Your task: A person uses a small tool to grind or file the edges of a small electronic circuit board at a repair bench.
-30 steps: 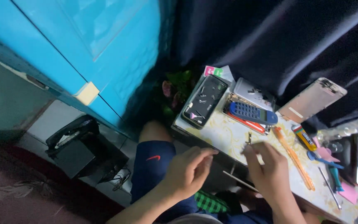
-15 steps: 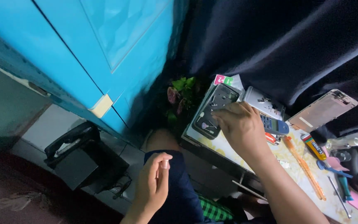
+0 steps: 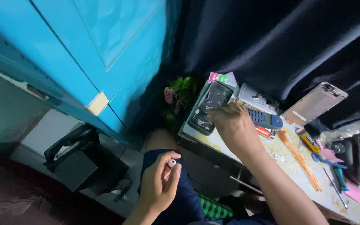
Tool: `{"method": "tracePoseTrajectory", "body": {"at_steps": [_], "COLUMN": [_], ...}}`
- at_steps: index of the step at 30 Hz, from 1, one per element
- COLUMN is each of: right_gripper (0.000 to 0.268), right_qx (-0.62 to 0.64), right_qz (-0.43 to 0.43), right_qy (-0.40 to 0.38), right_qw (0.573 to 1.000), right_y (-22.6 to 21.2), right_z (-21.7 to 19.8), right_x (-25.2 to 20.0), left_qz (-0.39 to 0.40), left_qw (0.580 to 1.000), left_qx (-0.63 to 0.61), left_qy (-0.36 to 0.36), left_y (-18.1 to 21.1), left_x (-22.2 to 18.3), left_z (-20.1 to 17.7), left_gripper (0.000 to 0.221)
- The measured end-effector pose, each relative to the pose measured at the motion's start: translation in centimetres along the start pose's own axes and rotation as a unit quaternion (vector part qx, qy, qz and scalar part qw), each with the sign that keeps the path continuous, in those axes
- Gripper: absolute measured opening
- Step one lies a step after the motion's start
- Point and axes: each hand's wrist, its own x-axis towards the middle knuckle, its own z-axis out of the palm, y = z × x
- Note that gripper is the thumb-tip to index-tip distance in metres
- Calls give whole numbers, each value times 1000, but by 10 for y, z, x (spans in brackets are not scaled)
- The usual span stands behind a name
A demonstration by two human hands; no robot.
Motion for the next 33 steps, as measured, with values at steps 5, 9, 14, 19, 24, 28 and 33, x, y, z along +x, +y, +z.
{"method": "tracePoseTrajectory", "body": {"at_steps": [5, 9, 14, 19, 24, 28, 33], "right_gripper": [10, 5, 12, 18, 15, 17, 16], "right_qx": [-8, -98, -138, -202, -227, -221, -190], "right_qz": [-30, -8, 28, 103, 83, 58, 72], "right_qy": [2, 13, -2, -133, -119, -78, -51], "right_qw": [1000, 995, 990, 965, 963, 971, 978], "right_y": [-7, -1, -7, -2, 0, 4, -5], "right_z": [-6, 0, -9, -1, 8, 16, -4], "right_x": [0, -8, -11, -5, -7, -5, -6], "left_qz": [1, -22, -26, 11, 34, 25, -1], "left_qw": [1000, 999, 1000, 999, 999, 1000, 998], "left_qx": [17, 1, -1, 29, 23, -18, 63], "left_qy": [3, 27, 11, -7, -2, -5, 13], "left_y": [2, -1, 5, 19, 17, 14, 18], "left_x": [-11, -20, -20, -14, -14, -15, -15], "left_z": [3, 8, 7, 14, 17, 13, 12], "left_gripper": [39, 37, 38, 32, 33, 33, 27]}}
